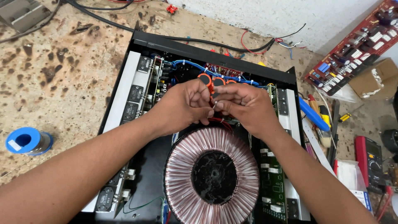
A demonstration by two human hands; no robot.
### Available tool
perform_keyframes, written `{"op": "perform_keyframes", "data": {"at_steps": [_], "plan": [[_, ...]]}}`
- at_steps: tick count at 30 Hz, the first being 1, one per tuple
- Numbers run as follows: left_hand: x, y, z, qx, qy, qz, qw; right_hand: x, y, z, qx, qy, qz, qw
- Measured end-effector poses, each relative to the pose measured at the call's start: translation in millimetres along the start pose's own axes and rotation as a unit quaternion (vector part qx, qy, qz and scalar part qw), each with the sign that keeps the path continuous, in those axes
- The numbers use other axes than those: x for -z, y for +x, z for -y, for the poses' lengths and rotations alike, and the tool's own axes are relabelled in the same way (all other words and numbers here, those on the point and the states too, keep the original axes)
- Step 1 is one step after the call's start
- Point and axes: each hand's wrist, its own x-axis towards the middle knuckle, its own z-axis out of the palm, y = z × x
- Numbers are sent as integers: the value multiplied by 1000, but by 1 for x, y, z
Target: Soldering and connecting internal wires within an audio amplifier chassis and testing with a multimeter.
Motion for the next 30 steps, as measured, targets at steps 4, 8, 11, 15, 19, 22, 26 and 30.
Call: {"op": "perform_keyframes", "data": {"at_steps": [4, 8, 11, 15, 19, 22, 26, 30], "plan": [[0, 4, 8, -5, 4, 5, 1000, 2, 2, -3, -3, 2, 7, 1000], [0, 2, 6, -4, 6, 0, 1000, 1, 2, -1, -2, 0, 5, 1000], [0, 2, 6, -6, 5, 3, 1000, 2, 2, -1, -8, 4, 3, 1000], [0, 4, 9, -7, 3, 4, 1000, 2, 3, 2, -15, -1, 24, 1000], [1, 5, 10, -10, 0, 5, 1000, 0, 1, 8, -15, -11, 41, 999], [1, 7, 12, -26, 4, 0, 1000, -1, 2, 12, -10, -3, 42, 999], [0, 3, 1, -33, 21, -11, 999, -3, 2, 7, 10, -9, 28, 1000], [-1, 1, -4, 0, 124, -29, 992, -6, -1, 4, 32, -34, -12, 999]]}}
